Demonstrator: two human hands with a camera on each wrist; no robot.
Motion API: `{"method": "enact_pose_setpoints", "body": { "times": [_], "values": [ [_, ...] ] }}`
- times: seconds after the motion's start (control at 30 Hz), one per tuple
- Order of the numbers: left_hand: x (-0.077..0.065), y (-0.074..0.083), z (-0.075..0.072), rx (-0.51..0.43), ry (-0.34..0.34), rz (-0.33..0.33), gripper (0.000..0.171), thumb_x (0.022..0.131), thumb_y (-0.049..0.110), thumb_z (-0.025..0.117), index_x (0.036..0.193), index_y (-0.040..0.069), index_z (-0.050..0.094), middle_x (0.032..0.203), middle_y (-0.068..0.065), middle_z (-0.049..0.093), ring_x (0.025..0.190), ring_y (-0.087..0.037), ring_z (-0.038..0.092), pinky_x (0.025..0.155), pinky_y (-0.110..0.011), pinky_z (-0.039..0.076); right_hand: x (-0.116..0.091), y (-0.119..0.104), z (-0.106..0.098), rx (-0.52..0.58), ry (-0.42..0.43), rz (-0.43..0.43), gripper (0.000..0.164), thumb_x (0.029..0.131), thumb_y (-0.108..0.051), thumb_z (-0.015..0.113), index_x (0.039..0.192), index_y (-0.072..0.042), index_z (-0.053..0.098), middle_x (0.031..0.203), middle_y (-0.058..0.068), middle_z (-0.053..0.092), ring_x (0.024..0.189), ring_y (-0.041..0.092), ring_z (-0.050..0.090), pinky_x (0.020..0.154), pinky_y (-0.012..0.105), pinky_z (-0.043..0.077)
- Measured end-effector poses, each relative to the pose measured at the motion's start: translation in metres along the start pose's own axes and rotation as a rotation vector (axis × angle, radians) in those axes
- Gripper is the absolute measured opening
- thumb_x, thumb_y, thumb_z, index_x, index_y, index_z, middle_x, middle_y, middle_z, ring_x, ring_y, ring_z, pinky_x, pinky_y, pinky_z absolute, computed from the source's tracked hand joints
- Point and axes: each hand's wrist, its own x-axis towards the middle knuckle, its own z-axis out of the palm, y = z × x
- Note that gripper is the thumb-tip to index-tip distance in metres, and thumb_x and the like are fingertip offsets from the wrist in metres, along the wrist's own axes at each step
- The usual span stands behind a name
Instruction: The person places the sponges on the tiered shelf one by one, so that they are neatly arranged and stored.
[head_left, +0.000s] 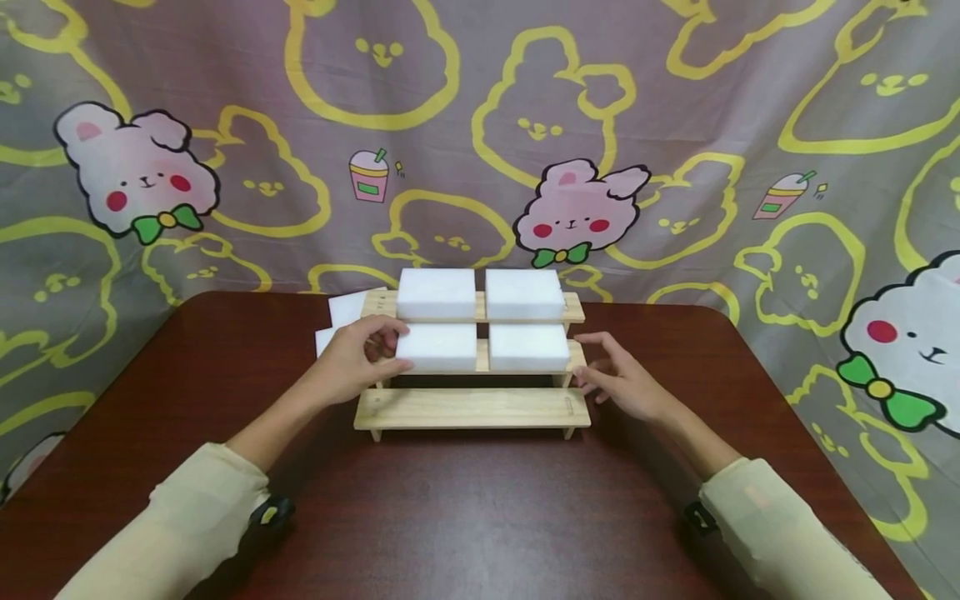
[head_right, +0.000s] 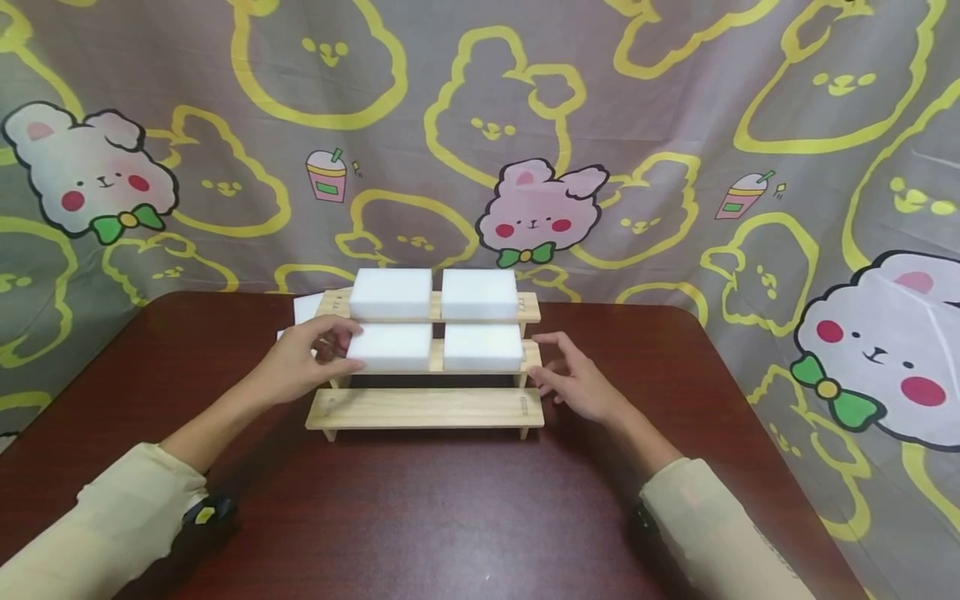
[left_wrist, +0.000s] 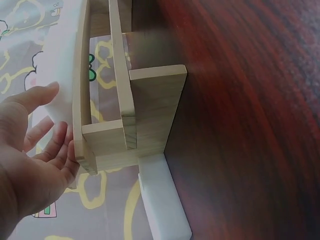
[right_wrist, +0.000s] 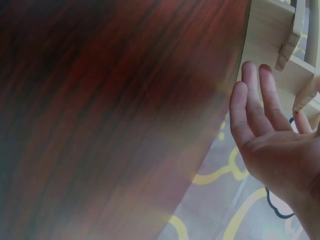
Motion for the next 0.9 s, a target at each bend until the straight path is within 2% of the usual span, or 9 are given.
{"method": "enact_pose_setpoints", "body": {
  "times": [0.4,0.7,0.9],
  "values": [
    [-0.002,-0.001,-0.003,-0.018,0.000,-0.014,0.042,0.084,0.005,0.085,0.120,-0.005,0.066,0.098,-0.017,0.064,0.081,-0.013,0.060,0.071,-0.017,0.050,0.000,0.001,0.000,0.004,0.005,0.006,0.051,0.107,-0.014,0.058,0.152,-0.004,0.035,0.099,0.026,0.071,0.086,0.018,0.074,0.070,0.039,0.057],
    [-0.017,-0.010,-0.024,0.083,0.051,-0.010,0.038,0.087,0.011,0.084,0.120,-0.001,0.069,0.093,-0.014,0.068,0.085,-0.013,0.062,0.073,-0.020,0.053,0.000,0.001,0.000,0.005,0.005,0.005,0.052,0.107,-0.014,0.058,0.152,-0.004,0.034,0.100,0.027,0.071,0.087,0.018,0.074,0.069,0.038,0.057],
    [-0.026,-0.017,-0.040,0.139,0.092,-0.047,0.036,0.088,0.013,0.083,0.119,0.002,0.069,0.091,-0.012,0.067,0.076,-0.010,0.060,0.069,-0.019,0.051,0.001,0.001,0.001,0.010,0.004,0.013,0.052,0.107,-0.014,0.057,0.152,-0.004,0.034,0.100,0.027,0.071,0.087,0.018,0.074,0.070,0.038,0.057]
  ]
}}
